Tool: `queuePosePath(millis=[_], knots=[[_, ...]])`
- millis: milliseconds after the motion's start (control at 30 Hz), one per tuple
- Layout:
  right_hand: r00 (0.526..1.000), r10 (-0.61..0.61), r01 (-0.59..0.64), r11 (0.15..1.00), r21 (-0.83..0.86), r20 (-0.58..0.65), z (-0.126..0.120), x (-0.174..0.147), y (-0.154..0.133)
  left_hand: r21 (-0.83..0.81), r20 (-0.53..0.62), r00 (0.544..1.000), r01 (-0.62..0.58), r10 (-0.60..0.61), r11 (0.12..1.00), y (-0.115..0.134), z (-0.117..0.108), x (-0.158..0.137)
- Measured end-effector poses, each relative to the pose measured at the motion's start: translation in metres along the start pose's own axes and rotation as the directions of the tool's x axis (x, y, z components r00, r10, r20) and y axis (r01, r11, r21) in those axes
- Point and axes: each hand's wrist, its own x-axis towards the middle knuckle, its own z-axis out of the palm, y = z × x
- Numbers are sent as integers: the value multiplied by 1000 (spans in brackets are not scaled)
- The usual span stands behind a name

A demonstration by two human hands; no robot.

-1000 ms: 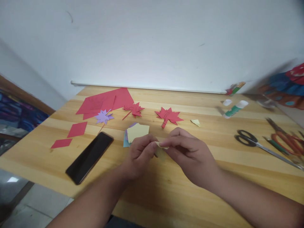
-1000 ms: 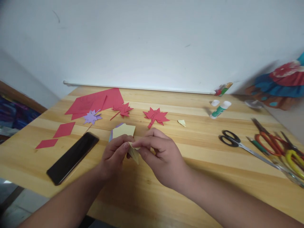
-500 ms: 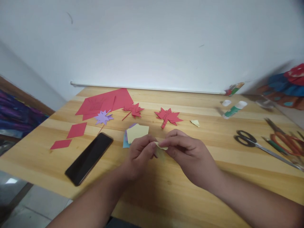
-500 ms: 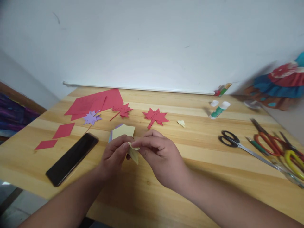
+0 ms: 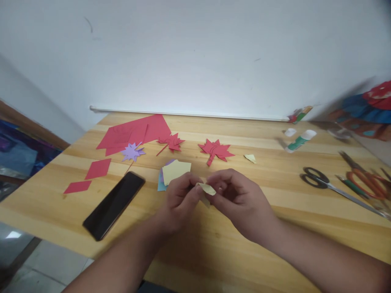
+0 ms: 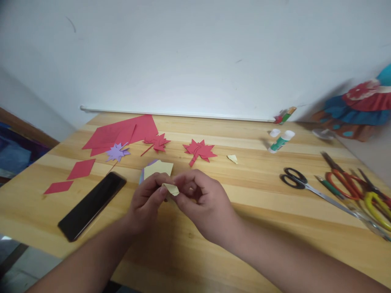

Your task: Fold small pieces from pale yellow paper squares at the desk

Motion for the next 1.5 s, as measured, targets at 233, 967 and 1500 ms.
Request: queuePosePath(millis=[233,967,1500], knots=[[1000,3,-4,999,-49,-27,-2,2,-3,256,-14,944,-316,330,914,2,2,2],[985,-170,165,978,-129,-28,-6,6,4,130,-63,986,-142,151,981,10,0,9],[980,-196,194,964,-182,5,-10,9,13,384,-46,952,-262,302,885,7,3,9]])
